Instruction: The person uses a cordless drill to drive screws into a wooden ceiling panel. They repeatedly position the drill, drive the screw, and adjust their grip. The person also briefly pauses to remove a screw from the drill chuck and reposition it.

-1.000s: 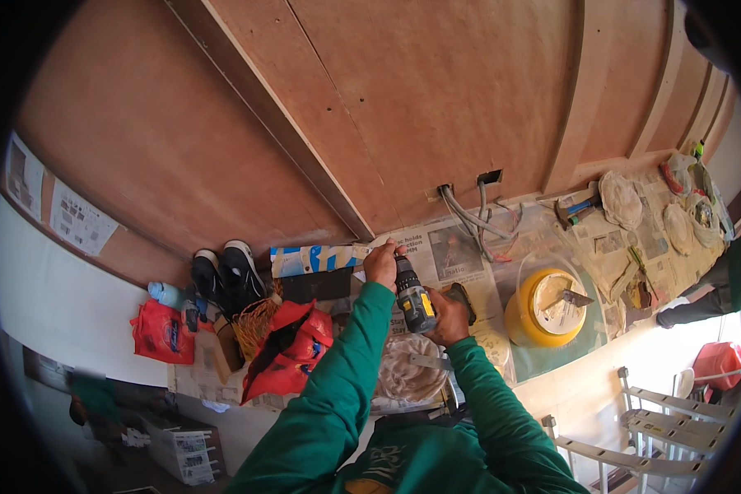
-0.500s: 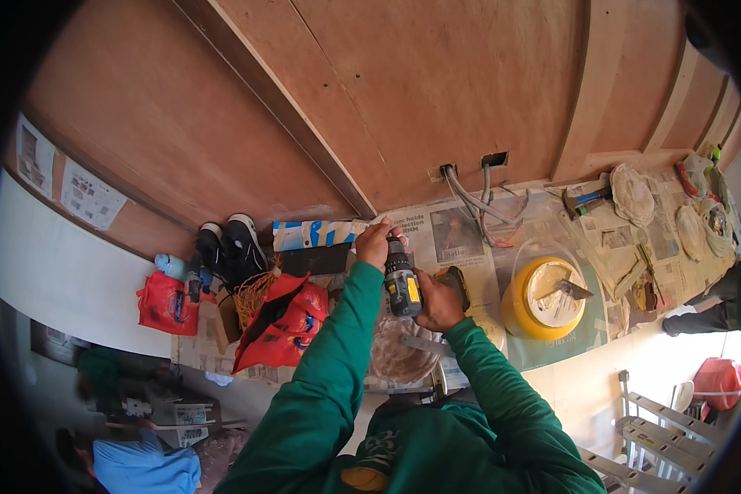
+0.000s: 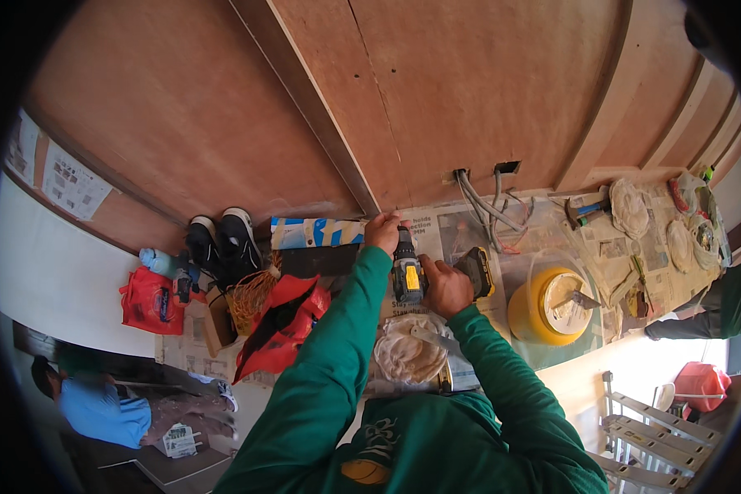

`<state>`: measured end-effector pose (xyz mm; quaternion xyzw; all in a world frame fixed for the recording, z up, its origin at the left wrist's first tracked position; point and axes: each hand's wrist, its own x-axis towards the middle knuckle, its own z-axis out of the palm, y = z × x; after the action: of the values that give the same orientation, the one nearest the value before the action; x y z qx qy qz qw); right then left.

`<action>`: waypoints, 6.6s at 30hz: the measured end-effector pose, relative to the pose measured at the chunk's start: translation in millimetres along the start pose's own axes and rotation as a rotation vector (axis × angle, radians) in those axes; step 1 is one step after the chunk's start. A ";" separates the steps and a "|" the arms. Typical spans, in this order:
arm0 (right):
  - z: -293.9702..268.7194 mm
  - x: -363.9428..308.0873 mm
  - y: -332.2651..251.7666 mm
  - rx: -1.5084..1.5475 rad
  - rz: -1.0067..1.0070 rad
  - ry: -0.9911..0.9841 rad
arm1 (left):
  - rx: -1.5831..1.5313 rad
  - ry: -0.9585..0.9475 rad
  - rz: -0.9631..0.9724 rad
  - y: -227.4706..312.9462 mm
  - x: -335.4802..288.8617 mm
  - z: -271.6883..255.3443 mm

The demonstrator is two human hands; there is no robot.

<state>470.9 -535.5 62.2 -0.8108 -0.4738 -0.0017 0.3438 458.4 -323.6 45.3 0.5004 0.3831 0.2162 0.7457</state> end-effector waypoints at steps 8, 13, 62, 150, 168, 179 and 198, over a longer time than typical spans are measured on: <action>18.2 39.7 11.7 -0.058 0.067 -0.012 | 0.060 0.001 -0.096 13.1 45.7 6.1; 20.8 54.9 10.7 -0.045 0.105 -0.025 | 0.069 -0.012 -0.080 15.9 65.1 2.8; 29.2 64.1 20.1 0.038 0.065 -0.001 | -0.232 -0.216 -0.284 19.6 65.1 0.4; -34.8 -27.0 -27.2 0.111 0.279 -0.183 | 0.439 0.155 0.667 10.7 -149.5 -1.4; -19.5 -65.5 37.3 0.477 0.121 0.286 | 0.130 0.066 0.135 -33.9 73.1 92.1; -15.3 -68.1 66.7 0.385 0.205 0.358 | -0.200 0.235 0.267 -31.9 60.9 104.8; 0.7 -77.1 84.2 0.284 0.185 0.410 | 0.301 -0.240 0.186 -13.8 -28.2 48.2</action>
<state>493.0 -620.7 -10.5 -0.7769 -0.3139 -0.0678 0.5416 478.2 -377.1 52.6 0.6615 0.2717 0.1631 0.6797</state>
